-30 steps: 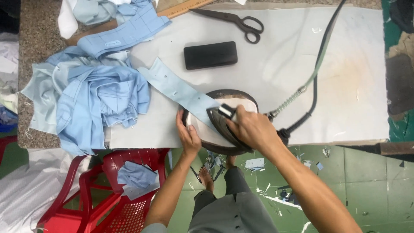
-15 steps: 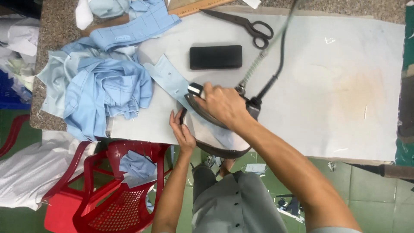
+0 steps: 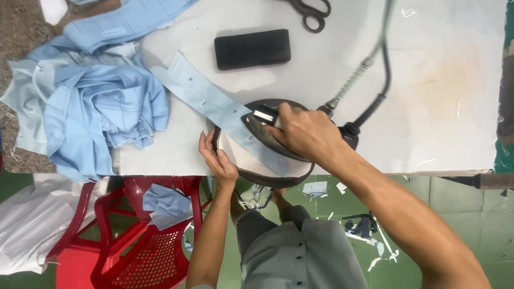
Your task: The person irons a light blue fabric piece on a white table using a steam iron and a black sponge. They repeatedly press the iron over the fabric, occasionally using the sponge to smooth the surface, and later iron a long strip of fabric on a curved pressing board.
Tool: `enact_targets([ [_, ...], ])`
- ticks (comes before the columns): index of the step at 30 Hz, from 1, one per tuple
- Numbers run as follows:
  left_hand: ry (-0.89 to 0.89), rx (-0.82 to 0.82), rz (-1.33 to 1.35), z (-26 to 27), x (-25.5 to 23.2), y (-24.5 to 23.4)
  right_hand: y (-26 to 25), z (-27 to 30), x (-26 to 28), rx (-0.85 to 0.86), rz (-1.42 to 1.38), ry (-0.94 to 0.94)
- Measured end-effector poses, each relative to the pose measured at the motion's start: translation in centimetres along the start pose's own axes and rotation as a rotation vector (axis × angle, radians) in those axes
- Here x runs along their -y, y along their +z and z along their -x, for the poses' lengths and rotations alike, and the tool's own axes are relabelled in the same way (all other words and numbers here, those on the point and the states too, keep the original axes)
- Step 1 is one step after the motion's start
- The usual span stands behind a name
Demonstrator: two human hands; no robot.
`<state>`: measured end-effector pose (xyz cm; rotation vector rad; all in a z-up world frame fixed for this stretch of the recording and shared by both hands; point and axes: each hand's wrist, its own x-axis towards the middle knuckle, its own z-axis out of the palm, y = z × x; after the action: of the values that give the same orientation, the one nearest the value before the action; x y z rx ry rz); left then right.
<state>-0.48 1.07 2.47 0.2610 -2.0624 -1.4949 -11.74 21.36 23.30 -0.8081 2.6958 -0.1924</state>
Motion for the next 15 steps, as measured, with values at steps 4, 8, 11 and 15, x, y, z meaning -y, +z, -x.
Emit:
enact_targets([
  [4,-0.011,-0.006,-0.033,0.1,-0.4,0.2,-0.1,-1.7,0.8,-0.023,0.030,0.001],
  [8,0.105,-0.027,-0.195,-0.1,-2.2,-0.1,-0.3,-4.0,1.7,-0.089,-0.071,-0.033],
  [11,0.303,0.047,-0.337,1.6,-4.3,-0.8,-0.9,-4.1,1.3,-0.100,-0.151,-0.076],
  [15,0.736,0.306,-0.451,8.0,-4.1,0.6,0.1,-3.3,0.5,0.003,-0.062,-0.156],
])
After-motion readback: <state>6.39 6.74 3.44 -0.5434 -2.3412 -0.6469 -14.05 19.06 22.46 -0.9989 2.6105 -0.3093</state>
